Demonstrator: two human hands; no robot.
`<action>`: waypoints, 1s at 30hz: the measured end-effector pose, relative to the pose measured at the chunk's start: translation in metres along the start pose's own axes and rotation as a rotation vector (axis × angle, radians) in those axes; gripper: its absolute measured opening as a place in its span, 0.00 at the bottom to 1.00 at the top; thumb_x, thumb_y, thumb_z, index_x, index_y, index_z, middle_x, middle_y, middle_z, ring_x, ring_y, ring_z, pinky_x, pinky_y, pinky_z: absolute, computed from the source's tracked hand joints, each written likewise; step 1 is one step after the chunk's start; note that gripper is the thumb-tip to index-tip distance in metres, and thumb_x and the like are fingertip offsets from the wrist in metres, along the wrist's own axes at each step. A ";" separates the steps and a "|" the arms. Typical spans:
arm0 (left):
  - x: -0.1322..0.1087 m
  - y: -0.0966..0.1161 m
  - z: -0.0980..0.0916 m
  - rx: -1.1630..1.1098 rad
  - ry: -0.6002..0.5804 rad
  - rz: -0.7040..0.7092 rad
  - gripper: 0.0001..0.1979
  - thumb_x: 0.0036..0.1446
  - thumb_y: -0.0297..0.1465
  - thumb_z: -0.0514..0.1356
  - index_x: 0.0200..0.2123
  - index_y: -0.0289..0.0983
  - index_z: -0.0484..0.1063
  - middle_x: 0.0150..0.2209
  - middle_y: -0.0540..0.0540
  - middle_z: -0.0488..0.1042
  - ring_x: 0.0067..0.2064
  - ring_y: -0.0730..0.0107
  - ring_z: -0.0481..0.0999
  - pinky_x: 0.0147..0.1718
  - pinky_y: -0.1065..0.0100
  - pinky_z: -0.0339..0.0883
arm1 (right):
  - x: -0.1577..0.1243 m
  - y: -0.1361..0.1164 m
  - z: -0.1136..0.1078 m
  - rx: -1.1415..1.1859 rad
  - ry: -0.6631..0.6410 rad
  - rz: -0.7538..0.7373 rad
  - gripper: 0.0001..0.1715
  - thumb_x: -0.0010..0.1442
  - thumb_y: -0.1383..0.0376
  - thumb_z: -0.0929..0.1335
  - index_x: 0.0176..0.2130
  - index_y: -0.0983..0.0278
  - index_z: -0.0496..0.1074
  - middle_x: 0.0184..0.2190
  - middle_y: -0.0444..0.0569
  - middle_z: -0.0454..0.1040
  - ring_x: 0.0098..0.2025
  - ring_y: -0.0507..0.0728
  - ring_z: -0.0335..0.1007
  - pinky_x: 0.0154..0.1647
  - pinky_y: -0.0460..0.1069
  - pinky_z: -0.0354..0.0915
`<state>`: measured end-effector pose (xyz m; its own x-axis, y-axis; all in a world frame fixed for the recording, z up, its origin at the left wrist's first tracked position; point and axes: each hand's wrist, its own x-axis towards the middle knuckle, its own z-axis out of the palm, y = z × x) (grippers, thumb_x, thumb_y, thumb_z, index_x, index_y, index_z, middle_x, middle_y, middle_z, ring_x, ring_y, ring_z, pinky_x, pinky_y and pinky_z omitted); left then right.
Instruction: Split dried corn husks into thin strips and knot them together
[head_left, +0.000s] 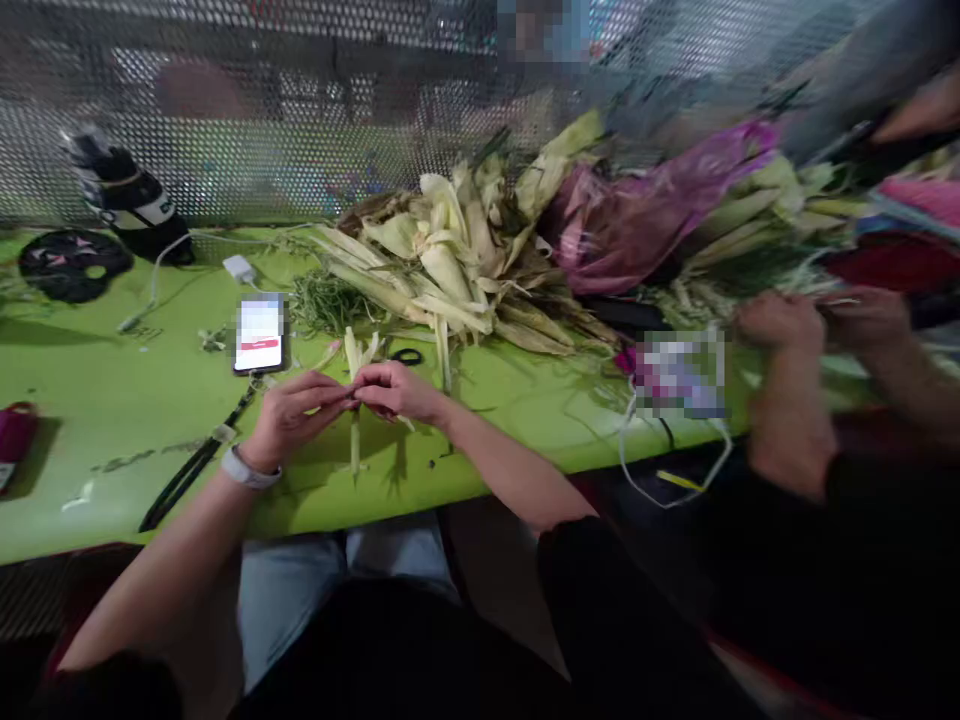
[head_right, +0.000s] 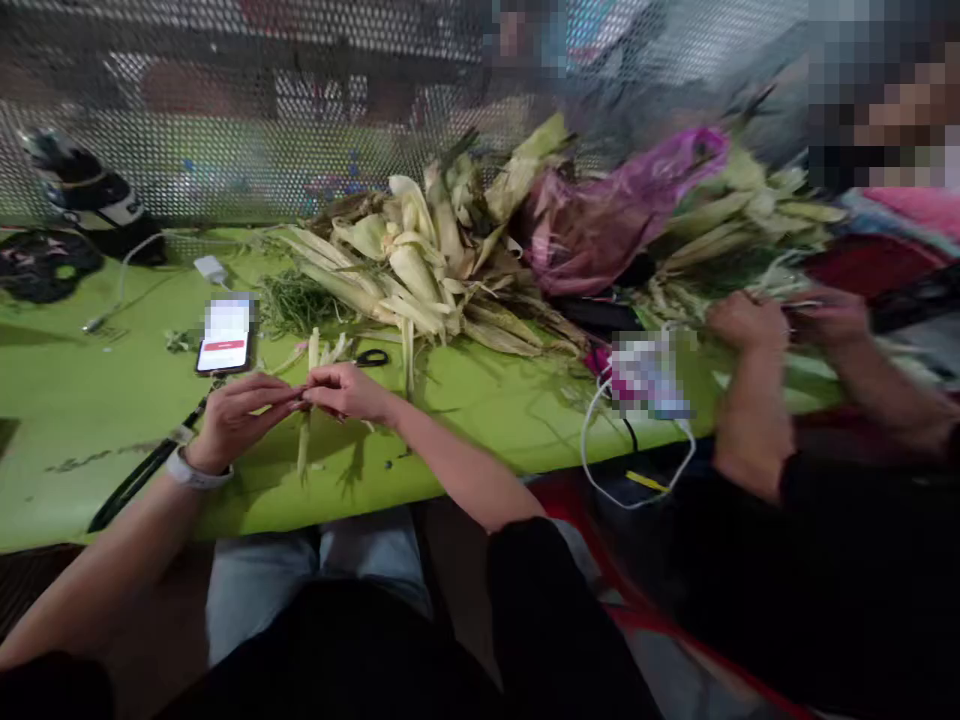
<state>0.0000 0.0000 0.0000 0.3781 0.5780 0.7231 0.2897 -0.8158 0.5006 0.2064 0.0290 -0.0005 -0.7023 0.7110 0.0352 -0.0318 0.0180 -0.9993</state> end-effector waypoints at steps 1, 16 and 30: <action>0.001 0.001 -0.001 -0.018 -0.014 -0.020 0.10 0.53 0.25 0.68 0.41 0.37 0.82 0.34 0.42 0.81 0.34 0.70 0.80 0.34 0.71 0.74 | 0.000 0.000 0.000 0.002 -0.013 0.008 0.09 0.61 0.64 0.67 0.31 0.67 0.69 0.16 0.35 0.64 0.16 0.44 0.58 0.17 0.41 0.57; 0.002 -0.002 -0.002 -1.013 0.419 -0.924 0.08 0.51 0.31 0.70 0.30 0.35 0.76 0.34 0.50 0.75 0.29 0.83 0.70 0.27 0.81 0.64 | -0.012 -0.031 -0.026 -0.222 0.029 -0.025 0.14 0.60 0.58 0.71 0.31 0.67 0.72 0.21 0.39 0.62 0.22 0.45 0.53 0.21 0.43 0.49; 0.009 0.014 0.002 -1.083 0.030 -1.003 0.10 0.56 0.32 0.66 0.30 0.34 0.68 0.20 0.54 0.64 0.20 0.83 0.60 0.20 0.79 0.53 | -0.005 -0.015 0.005 0.341 -0.005 0.004 0.19 0.65 0.53 0.67 0.31 0.63 0.61 0.21 0.36 0.62 0.17 0.44 0.53 0.16 0.41 0.49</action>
<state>0.0088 -0.0065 0.0126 0.3996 0.9074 -0.1302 -0.3750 0.2914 0.8801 0.2069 0.0212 0.0141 -0.7062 0.7073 0.0321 -0.2647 -0.2217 -0.9385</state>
